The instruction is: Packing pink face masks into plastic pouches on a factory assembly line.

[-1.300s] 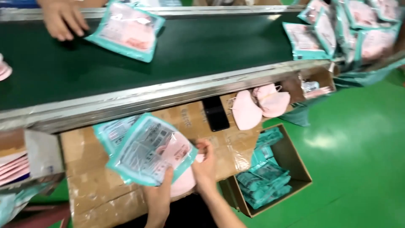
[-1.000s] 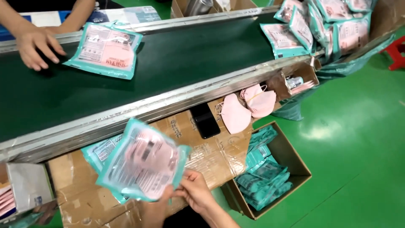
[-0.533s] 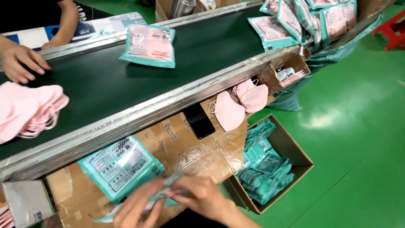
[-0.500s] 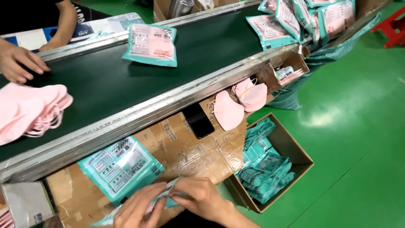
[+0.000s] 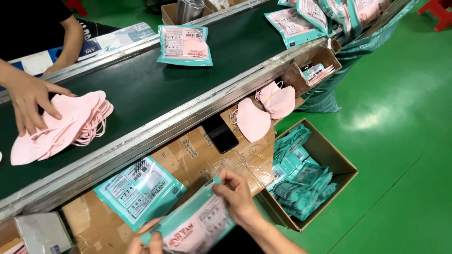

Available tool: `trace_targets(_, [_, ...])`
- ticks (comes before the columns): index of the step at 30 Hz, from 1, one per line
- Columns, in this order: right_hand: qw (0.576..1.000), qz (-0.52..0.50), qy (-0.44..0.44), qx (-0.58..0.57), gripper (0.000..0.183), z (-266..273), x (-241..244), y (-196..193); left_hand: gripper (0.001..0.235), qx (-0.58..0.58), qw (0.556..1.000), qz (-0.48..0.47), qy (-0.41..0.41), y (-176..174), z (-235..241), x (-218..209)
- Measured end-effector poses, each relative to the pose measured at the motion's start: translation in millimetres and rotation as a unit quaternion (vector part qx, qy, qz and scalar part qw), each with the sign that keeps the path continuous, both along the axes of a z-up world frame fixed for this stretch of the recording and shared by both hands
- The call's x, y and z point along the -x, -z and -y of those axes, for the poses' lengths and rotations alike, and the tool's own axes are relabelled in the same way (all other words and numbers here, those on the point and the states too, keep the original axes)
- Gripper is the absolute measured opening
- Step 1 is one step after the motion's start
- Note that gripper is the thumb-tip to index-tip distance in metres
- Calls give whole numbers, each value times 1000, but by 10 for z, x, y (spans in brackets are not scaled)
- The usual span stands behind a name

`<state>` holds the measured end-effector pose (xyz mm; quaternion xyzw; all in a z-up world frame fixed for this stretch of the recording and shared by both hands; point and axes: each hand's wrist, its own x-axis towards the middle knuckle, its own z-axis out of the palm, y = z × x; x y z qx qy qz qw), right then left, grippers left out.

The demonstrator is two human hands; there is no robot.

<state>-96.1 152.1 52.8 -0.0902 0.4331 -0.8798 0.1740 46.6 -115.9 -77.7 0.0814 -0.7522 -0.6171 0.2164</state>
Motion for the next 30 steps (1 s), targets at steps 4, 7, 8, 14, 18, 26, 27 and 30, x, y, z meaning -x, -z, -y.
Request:
trace_targets(4, [999, 24, -1, -36, 4, 82, -54, -116, 46, 61, 997, 42, -3, 266, -70, 72])
trace_targets(7, [991, 7, -54, -125, 6, 37, -102, -191, 50, 55, 991, 116, 47, 474, 127, 124])
trace_targets(8, [989, 14, -59, -136, 6, 35, -92, -202, 51, 53, 989, 135, 32, 513, 140, 96])
trace_targets(14, [991, -5, -111, -69, 11, 103, -153, -223, 37, 92, 980, 16, 178, 741, 225, 199])
trace_targets(18, [982, -7, -160, -99, 12, 70, -174, -299, 27, 250, 941, 53, 222, 808, 486, 238])
trace_targets(26, [845, -394, -151, -330, 12, -288, -234, -899, 8, 397, 902, -124, 113, 22, -208, 105])
trace_targets(27, [852, -378, -166, -323, 12, -305, -307, -938, 8, 397, 905, -141, 53, -218, -375, 36])
trace_targets(30, [841, -402, -135, -336, 12, -409, -517, -1049, 16, 385, 903, -163, 98, -899, -523, -49])
